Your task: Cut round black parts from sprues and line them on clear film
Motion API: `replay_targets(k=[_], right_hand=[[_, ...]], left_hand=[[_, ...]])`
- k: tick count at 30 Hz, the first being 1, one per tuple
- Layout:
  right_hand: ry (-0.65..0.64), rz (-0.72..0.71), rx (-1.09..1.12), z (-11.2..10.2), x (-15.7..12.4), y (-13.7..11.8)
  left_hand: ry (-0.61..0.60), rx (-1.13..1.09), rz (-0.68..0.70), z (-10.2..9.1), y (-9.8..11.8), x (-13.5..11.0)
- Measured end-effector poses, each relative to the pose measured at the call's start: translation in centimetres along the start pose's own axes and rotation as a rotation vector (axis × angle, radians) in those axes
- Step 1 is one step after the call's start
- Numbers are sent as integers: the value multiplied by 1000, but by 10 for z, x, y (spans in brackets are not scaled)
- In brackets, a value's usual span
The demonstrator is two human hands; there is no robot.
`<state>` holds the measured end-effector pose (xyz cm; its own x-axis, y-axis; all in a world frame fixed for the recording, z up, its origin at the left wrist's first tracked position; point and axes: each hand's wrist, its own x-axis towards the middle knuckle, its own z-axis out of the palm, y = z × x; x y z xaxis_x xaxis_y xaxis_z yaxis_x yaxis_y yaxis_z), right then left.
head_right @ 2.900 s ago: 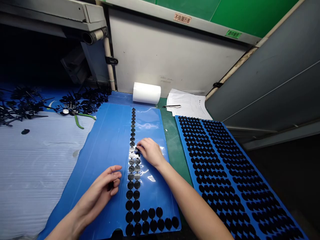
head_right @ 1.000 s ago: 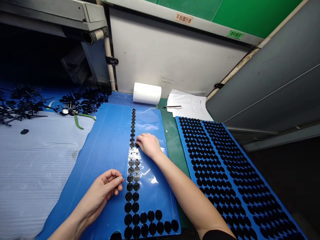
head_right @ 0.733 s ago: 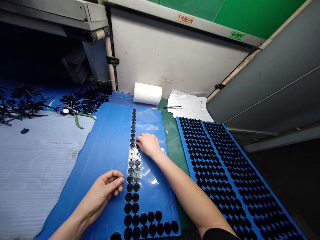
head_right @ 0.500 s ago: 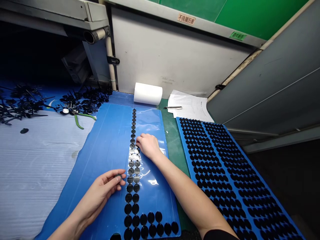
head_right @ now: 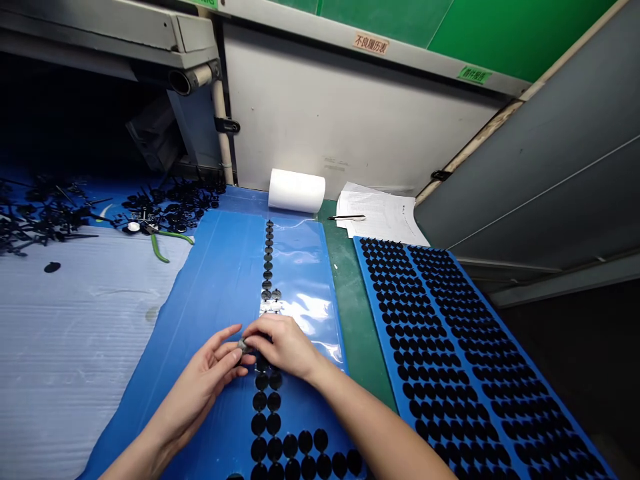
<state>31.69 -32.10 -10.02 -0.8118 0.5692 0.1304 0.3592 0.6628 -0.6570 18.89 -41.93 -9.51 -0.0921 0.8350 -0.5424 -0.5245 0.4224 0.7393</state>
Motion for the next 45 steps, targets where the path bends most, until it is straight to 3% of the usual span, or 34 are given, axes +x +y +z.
replay_targets(k=[5, 9, 25, 30, 33, 36, 38, 41, 45], right_hand=[[177, 138, -232, -21, 30, 53], [134, 176, -337, -27, 46, 80], [18, 173, -475, -27, 53, 75], [49, 186, -436, -25, 52, 79], [128, 186, -376, -26, 46, 67], [186, 118, -246, -22, 34, 38], [90, 49, -1, -17, 25, 17], [-94, 91, 321, -8, 14, -2], [-90, 135, 554, 3, 6, -5]], left_hand=[[-16, 13, -22, -1, -1, -3], [-68, -22, -31, -2, -1, -4], [47, 117, -3, -7, 0, -2], [-2, 76, -44, -8, 2, -2], [-75, -80, -41, -8, 0, -3], [-113, -269, 6, -7, -3, -2], [-133, -423, 16, -6, -5, 1], [-136, -561, 0, -7, -5, 8], [-126, -659, -13, -6, -3, 10]])
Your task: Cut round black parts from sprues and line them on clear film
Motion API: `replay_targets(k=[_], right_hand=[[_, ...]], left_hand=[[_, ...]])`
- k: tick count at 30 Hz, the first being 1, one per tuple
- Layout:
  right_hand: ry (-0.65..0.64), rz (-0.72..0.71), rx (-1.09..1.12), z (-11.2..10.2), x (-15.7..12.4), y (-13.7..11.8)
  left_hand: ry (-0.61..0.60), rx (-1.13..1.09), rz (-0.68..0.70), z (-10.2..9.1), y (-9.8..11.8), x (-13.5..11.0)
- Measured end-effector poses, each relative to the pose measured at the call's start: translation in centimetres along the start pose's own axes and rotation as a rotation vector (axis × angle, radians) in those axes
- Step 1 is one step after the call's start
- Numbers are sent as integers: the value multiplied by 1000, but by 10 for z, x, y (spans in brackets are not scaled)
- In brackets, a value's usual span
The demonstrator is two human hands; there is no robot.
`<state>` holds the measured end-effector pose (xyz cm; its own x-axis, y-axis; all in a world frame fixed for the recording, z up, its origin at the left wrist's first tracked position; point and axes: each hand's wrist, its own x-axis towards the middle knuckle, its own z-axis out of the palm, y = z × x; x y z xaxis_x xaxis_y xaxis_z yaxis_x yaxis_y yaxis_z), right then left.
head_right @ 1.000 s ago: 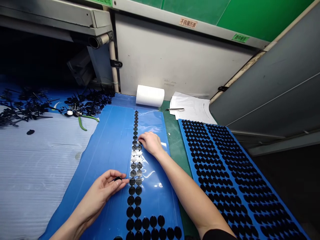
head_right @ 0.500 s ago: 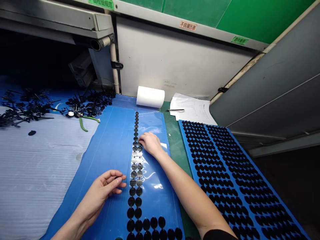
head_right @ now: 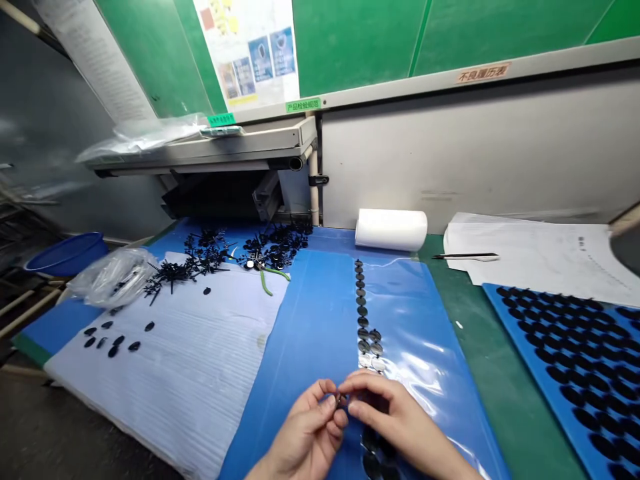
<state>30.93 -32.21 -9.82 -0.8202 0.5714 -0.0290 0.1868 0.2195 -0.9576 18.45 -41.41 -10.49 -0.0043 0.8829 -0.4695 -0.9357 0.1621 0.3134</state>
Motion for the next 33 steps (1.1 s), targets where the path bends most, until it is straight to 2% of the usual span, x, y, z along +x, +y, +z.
replay_targets(k=[5, 10, 12, 16, 18, 20, 23, 25, 27, 29, 33], right_hand=[[116, -18, 70, 13, -4, 8], [219, -121, 49, 24, -5, -4], [209, -184, -64, 22, -6, -10], [70, -327, -351, 15, -10, -16], [61, -366, -442, 8, -8, -15], [154, -305, -541, -8, 1, -8], [335, -144, -684, -46, 26, 11], [371, -76, -743, -73, 44, 28], [358, -25, -795, -92, 57, 42], [322, 9, -841, -98, 64, 51], [275, 58, -926, -92, 65, 52]], left_hand=[[-45, -90, -105, 2, -2, -2], [-60, -123, -139, -4, -8, -3], [-28, -122, -136, -8, -10, -2], [60, -48, -165, -14, -13, 0], [109, 27, -182, -15, -15, 1], [154, 103, -204, -16, -18, 0], [171, 168, -223, -19, -22, -1], [144, 203, -216, -24, -25, -1], [109, 243, -199, -29, -26, -2], [97, 280, -176, -35, -26, -3], [124, 308, -159, -41, -23, -5]])
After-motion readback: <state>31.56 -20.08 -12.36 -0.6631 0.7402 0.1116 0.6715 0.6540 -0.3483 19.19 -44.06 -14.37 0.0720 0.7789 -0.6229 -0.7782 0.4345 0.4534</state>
